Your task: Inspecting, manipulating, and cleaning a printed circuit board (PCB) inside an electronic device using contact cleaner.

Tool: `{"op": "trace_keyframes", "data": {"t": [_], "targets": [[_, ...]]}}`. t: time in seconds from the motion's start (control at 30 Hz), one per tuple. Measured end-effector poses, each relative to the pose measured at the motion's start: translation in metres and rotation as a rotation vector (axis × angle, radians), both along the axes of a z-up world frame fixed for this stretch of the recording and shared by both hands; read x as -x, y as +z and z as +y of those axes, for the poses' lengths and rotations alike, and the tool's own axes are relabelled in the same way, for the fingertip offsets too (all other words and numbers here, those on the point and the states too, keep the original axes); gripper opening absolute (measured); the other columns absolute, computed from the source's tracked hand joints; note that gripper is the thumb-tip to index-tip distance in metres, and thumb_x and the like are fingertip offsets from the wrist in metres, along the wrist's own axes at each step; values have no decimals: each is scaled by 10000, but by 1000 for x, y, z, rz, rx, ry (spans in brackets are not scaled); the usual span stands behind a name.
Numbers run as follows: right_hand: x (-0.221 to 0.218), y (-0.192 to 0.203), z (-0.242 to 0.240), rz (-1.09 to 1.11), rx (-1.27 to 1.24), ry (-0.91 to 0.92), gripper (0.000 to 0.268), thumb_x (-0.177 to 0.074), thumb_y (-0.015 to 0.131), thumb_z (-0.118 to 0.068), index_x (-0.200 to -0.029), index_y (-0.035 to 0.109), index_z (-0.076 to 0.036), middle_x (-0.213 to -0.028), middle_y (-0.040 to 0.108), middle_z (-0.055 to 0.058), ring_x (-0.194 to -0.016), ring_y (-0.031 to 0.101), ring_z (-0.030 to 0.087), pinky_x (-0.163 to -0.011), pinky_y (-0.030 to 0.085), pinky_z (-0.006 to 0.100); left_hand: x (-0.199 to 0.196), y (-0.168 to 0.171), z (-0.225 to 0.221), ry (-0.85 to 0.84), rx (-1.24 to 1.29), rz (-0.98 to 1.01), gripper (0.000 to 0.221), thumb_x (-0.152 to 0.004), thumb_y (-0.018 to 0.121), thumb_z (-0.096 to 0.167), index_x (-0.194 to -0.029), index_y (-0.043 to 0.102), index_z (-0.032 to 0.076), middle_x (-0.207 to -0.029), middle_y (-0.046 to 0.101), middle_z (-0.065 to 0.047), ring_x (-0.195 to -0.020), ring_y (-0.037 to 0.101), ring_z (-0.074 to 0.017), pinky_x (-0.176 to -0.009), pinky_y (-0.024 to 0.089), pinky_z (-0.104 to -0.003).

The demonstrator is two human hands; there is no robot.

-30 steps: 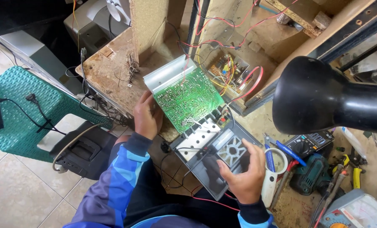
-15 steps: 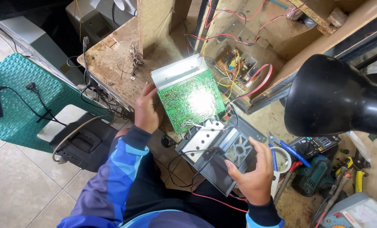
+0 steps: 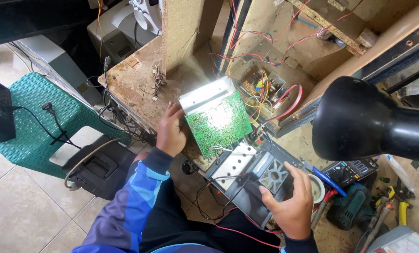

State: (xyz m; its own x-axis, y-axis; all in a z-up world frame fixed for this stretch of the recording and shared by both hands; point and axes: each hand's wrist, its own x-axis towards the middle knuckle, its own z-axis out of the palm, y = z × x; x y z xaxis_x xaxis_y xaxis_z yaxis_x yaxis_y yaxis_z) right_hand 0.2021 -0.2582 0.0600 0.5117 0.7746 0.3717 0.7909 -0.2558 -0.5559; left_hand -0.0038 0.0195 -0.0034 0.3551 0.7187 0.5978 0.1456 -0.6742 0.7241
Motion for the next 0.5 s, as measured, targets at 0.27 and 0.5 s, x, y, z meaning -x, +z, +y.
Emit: {"op": "trace_keyframes", "data": {"t": [0.27, 0.5], "targets": [[-1, 1, -5, 17, 98, -61, 771, -683, 855, -263, -1368, 608, -10, -1283, 637, 175, -1232, 591, 346, -998, 504, 516, -4, 0, 9, -66, 3, 4, 852, -687, 415, -336, -1371, 637, 123, -1420, 627, -143, -1346, 572, -330, -1302, 134, -627], [4, -12, -8, -68, 22, -62, 841, -720, 848, -311, -1446, 562, 4, -1376, 612, 190, -1303, 568, 345, -1076, 471, 471, -4, -3, 10, 5, -46, -10, 503, -718, 574, -215, -1147, 698, 18, -1172, 684, -128, -1165, 643, -309, -1291, 237, -571]]}}
